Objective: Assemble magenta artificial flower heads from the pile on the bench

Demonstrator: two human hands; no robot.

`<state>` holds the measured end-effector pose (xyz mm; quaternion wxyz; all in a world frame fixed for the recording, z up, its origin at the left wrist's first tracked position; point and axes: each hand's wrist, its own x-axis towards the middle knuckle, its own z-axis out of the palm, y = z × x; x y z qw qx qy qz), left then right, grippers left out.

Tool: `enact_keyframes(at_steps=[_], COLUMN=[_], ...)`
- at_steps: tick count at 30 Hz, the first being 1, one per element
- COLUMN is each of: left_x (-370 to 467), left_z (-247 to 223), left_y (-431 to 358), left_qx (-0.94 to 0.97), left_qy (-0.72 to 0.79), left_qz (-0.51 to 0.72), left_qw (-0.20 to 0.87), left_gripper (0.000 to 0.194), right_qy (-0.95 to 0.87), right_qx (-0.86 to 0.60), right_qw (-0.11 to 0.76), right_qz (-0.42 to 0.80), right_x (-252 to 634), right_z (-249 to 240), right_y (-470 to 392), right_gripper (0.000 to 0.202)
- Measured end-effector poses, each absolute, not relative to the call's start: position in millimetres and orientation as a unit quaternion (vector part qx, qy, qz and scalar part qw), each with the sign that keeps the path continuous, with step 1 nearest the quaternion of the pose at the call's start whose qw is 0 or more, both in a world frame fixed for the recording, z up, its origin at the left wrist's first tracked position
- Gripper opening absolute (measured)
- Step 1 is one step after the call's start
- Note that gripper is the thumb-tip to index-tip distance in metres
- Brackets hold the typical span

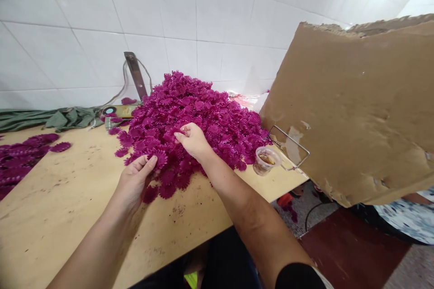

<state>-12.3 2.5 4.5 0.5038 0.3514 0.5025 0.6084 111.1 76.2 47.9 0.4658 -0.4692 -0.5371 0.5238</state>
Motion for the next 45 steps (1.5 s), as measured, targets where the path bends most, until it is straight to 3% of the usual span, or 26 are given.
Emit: enact_keyframes(at_steps=[8, 11, 15, 20, 26, 32, 37, 40, 43, 45], left_x=[-10, -10, -10, -16, -16, -19, -20, -16, -13, -13], left_z=[10, 12, 9, 7, 10, -3, -8, -3, 0, -1], left_y=[2, 2, 3, 7, 8, 13, 13, 10, 8, 7], left_qx=[0.355, 0.374, 0.364, 0.32, 0.355, 0.382, 0.388, 0.401, 0.424, 0.43], left_qy=[0.464, 0.465, 0.479, 0.49, 0.487, 0.521, 0.527, 0.535, 0.531, 0.524], left_qz=[0.634, 0.618, 0.621, 0.656, 0.617, 0.606, 0.603, 0.588, 0.58, 0.587], left_qw=[0.508, 0.512, 0.502, 0.477, 0.506, 0.464, 0.456, 0.455, 0.45, 0.443], left_gripper=[0.052, 0.045, 0.042, 0.041, 0.043, 0.043, 0.046, 0.044, 0.039, 0.038], right_qy=[-0.64, -0.673, -0.669, -0.648, -0.765, -0.806, -0.772, -0.79, -0.799, -0.778], right_qx=[-0.384, -0.335, -0.345, -0.462, -0.501, -0.385, -0.387, -0.437, -0.512, -0.558], right_qw=[0.399, 0.356, 0.369, 0.452, 0.356, 0.266, 0.258, 0.266, 0.265, 0.26], right_qz=[0.532, 0.555, 0.546, 0.403, 0.191, 0.363, 0.433, 0.338, 0.172, 0.125], right_x=[110, 111, 106, 110, 122, 106, 97, 95, 96, 99], right_z=[37, 34, 33, 34, 45, 40, 28, 28, 32, 34], right_y=[73, 71, 76, 101, 81, 48, 52, 52, 55, 65], right_gripper=[0.02, 0.028, 0.025, 0.002, 0.03, 0.037, 0.019, 0.007, 0.02, 0.025])
